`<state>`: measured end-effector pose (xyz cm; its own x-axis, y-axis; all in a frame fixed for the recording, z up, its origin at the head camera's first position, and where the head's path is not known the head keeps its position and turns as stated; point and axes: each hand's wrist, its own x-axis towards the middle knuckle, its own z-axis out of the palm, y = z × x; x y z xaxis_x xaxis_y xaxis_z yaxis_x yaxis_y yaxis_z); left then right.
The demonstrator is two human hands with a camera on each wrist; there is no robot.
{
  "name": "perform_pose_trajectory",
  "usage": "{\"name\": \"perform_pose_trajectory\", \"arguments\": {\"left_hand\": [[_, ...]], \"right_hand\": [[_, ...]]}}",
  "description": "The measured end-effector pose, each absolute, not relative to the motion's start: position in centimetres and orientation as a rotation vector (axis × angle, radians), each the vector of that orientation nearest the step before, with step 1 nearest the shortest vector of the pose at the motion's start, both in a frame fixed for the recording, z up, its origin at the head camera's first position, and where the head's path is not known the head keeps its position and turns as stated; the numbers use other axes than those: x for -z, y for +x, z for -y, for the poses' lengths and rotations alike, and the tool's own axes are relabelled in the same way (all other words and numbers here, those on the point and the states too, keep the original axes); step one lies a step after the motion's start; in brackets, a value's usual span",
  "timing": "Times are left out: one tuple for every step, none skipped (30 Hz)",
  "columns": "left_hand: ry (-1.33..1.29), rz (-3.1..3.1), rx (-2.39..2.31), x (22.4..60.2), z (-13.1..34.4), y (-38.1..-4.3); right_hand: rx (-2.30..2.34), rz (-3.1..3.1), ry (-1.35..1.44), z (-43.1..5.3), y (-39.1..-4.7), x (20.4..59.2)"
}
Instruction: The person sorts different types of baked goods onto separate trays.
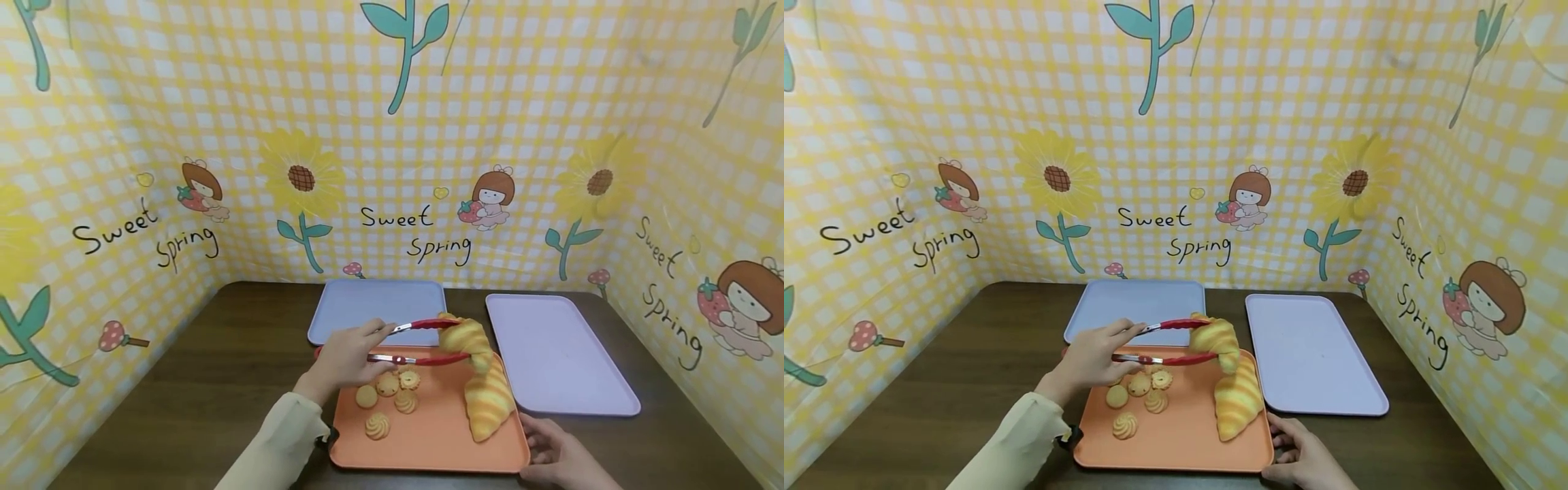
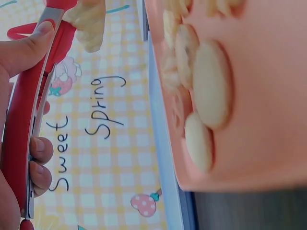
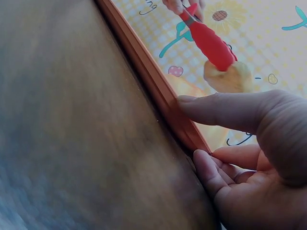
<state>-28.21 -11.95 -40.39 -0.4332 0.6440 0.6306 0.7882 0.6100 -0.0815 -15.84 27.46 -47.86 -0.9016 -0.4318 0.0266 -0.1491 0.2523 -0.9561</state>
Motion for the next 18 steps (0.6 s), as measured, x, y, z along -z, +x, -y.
{"name": "perform_pose_trajectory", "arguments": {"left_hand": [[-1.122,2.217,0.296,40.3,11.6,-28.2],[-1.122,2.228,0.296,40.2,11.3,-28.3],[-1.120,2.236,0.294,40.1,11.0,-28.3],[-1.119,2.245,0.293,40.0,10.7,-28.4],[-1.119,2.253,0.292,39.9,10.4,-28.4],[-1.121,2.257,0.293,39.8,10.0,-28.5],[-1.123,2.258,0.290,39.7,9.7,-28.6],[-1.126,2.259,0.292,39.7,9.4,-28.7],[-1.128,2.258,0.287,39.6,9.1,-28.7],[-1.134,2.256,0.285,39.5,8.7,-28.8],[-1.141,2.253,0.284,39.4,8.3,-28.9],[-1.147,2.249,0.279,39.4,8.0,-29.0],[-1.155,2.243,0.277,39.3,7.6,-29.0],[-1.162,2.238,0.275,39.2,7.2,-29.1],[-1.169,2.232,0.269,39.2,6.8,-29.2],[-1.178,2.228,0.267,39.1,6.4,-29.3],[-1.184,2.226,0.262,39.1,6.1,-29.4],[-1.192,2.223,0.258,39.1,5.7,-29.5]], "right_hand": [[1.701,-2.287,-0.544,-27.5,-15.8,47.9],[1.699,-2.291,-0.541,-27.5,-15.9,48.0],[1.701,-2.291,-0.542,-27.6,-15.9,48.0],[1.702,-2.292,-0.548,-27.6,-15.9,48.1],[1.700,-2.296,-0.549,-27.6,-15.9,48.1],[1.701,-2.295,-0.550,-27.6,-15.9,48.1],[1.702,-2.295,-0.558,-27.7,-15.9,48.2],[1.708,-2.289,-0.568,-27.7,-15.9,48.2],[1.711,-2.287,-0.580,-27.7,-15.9,48.2],[1.711,-2.288,-0.594,-27.7,-15.9,48.3],[1.714,-2.289,-0.610,-27.6,-15.8,48.3],[1.715,-2.291,-0.622,-27.6,-15.8,48.2],[1.714,-2.296,-0.631,-27.6,-15.8,48.2],[1.713,-2.297,-0.630,-27.6,-15.8,48.2],[1.707,-2.305,-0.632,-27.6,-15.8,48.1],[1.705,-2.307,-0.630,-27.6,-15.8,48.1],[1.701,-2.308,-0.621,-27.6,-15.8,48.1],[1.694,-2.310,-0.608,-27.6,-15.8,48.1]]}}
